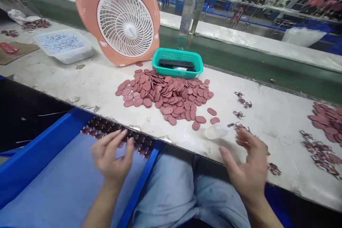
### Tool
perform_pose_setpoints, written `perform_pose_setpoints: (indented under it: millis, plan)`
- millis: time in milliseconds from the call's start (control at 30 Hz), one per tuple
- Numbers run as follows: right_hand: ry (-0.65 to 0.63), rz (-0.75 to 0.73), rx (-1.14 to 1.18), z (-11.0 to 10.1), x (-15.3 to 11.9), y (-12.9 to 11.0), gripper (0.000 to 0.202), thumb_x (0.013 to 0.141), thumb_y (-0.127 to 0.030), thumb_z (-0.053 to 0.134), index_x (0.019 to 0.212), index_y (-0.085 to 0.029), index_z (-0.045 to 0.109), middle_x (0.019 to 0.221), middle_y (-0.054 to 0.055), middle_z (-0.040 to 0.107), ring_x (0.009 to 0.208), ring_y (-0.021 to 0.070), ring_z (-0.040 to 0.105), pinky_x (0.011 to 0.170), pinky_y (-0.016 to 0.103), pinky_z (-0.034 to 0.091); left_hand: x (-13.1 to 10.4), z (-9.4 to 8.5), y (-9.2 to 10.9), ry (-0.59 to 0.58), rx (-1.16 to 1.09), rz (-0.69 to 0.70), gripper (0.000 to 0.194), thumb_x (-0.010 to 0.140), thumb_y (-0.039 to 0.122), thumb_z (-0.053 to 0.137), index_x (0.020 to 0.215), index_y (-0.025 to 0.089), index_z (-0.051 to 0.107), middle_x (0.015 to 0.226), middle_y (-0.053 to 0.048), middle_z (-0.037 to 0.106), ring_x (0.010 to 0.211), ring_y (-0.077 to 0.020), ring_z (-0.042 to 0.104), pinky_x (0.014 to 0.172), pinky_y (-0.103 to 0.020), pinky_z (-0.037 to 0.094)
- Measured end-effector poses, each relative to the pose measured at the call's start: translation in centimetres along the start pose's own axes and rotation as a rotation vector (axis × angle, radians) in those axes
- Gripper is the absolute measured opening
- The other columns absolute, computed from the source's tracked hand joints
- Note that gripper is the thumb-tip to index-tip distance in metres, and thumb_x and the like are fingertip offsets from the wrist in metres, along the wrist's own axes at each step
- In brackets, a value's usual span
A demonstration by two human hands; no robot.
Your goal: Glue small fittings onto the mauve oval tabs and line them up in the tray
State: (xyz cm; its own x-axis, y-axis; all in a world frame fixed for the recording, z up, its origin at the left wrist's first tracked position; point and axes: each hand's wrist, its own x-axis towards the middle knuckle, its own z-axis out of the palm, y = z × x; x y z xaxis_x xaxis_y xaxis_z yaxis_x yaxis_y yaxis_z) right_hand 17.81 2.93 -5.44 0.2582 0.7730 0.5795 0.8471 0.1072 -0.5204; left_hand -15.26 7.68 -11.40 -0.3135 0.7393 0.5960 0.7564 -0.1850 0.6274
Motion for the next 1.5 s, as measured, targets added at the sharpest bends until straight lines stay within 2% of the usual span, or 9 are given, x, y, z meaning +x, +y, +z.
perform_pose_setpoints:
  millis: [167,367,500,633,733,833,1033,1267,1500]
  plan:
    - [-0.198,0.009,-0.075,1.8,2.0,-0.9,0.055,0.091,-0.058,0.058,0.126,-0.016,0.056,0.116,0.017,0.062,0.107,0.0353,0.053,0.094,0.057,0.043,2.5,3.0,8.1,-0.399,0.093,0.596,0.053,0.084,0.047,0.071,0.131,0.022,0.064,0.136,-0.016,0.065,0.124,-0.0342,0.056,0.110,-0.050,0.027]
    - [-0.205,0.030,0.155,0.9,1.8,-0.8,0.032,0.094,-0.044,0.058,0.116,-0.020,0.058,0.109,0.010,0.065,0.102,0.0283,0.059,0.089,0.044,0.049,0.6,2.1,8.0,-0.411,-0.218,0.596,0.038,0.087,0.020,0.072,0.121,0.038,0.070,0.114,0.003,0.079,0.103,-0.0184,0.071,0.107,-0.034,0.028]
    - [-0.278,0.224,0.667,-0.5,-0.6,-1.9,0.029,0.097,-0.041,0.054,0.120,-0.024,0.052,0.092,0.003,0.061,0.074,0.0183,0.061,0.065,0.031,0.053,-2.4,0.2,10.1,-0.322,-0.350,0.300,0.030,0.093,0.009,0.060,0.114,0.026,0.072,0.096,-0.002,0.082,0.083,-0.0164,0.074,0.085,-0.032,0.049]
    - [-0.492,0.461,0.955,-1.0,-2.2,-4.2,0.031,0.087,-0.037,0.070,0.109,-0.022,0.055,0.079,-0.002,0.057,0.059,0.0108,0.052,0.053,0.023,0.046,-4.3,-1.0,14.5,-0.472,-0.787,-0.631,0.015,0.086,0.032,0.072,0.094,0.021,0.078,0.079,-0.004,0.080,0.072,-0.0180,0.072,0.068,-0.027,0.057]
    - [-0.558,0.542,1.076,-0.9,-2.4,-5.3,0.035,0.079,-0.037,0.078,0.101,-0.021,0.055,0.078,-0.002,0.060,0.060,0.0103,0.054,0.052,0.020,0.045,-4.8,-1.4,16.5,-0.511,-0.928,-0.972,0.022,0.069,0.038,0.086,0.083,0.022,0.081,0.077,-0.004,0.079,0.070,-0.0162,0.068,0.072,-0.026,0.056]
    - [-0.646,0.676,1.228,-0.7,-2.5,-5.5,0.041,0.078,-0.041,0.079,0.102,-0.023,0.052,0.071,-0.005,0.059,0.046,0.0057,0.044,0.039,0.016,0.035,-5.0,-1.6,16.7,-0.583,-1.014,-0.990,0.023,0.067,0.040,0.088,0.084,0.025,0.082,0.075,-0.003,0.075,0.070,-0.0159,0.064,0.071,-0.026,0.054]
    - [-0.791,0.778,1.368,-0.8,-3.2,-5.2,0.054,0.072,-0.049,0.082,0.103,-0.023,0.046,0.062,-0.006,0.055,0.044,0.0081,0.047,0.033,0.013,0.030,-5.7,-1.2,15.3,-0.944,-1.238,-0.707,0.031,0.082,0.051,0.073,0.096,0.025,0.080,0.077,-0.002,0.063,0.071,-0.0149,0.057,0.069,-0.026,0.048]
    - [-0.691,0.496,0.882,-3.2,-3.3,-3.2,0.052,0.100,-0.041,0.050,0.141,-0.030,0.020,0.096,0.002,0.061,0.072,0.0148,0.062,0.061,0.028,0.057,-5.5,-1.8,16.8,-0.587,-1.174,-1.019,0.032,0.078,0.051,0.076,0.096,0.025,0.077,0.096,-0.006,0.070,0.074,-0.0161,0.061,0.059,-0.024,0.051]
    - [-0.294,0.065,0.483,-7.1,-2.1,-1.7,0.031,0.089,-0.032,0.068,0.119,-0.026,0.061,0.101,0.006,0.070,0.083,0.0216,0.071,0.067,0.026,0.059,-4.6,-2.8,18.0,-0.494,-1.098,-1.222,0.040,0.068,0.051,0.085,0.099,0.026,0.081,0.085,-0.007,0.076,0.070,-0.0157,0.065,0.048,-0.018,0.049]
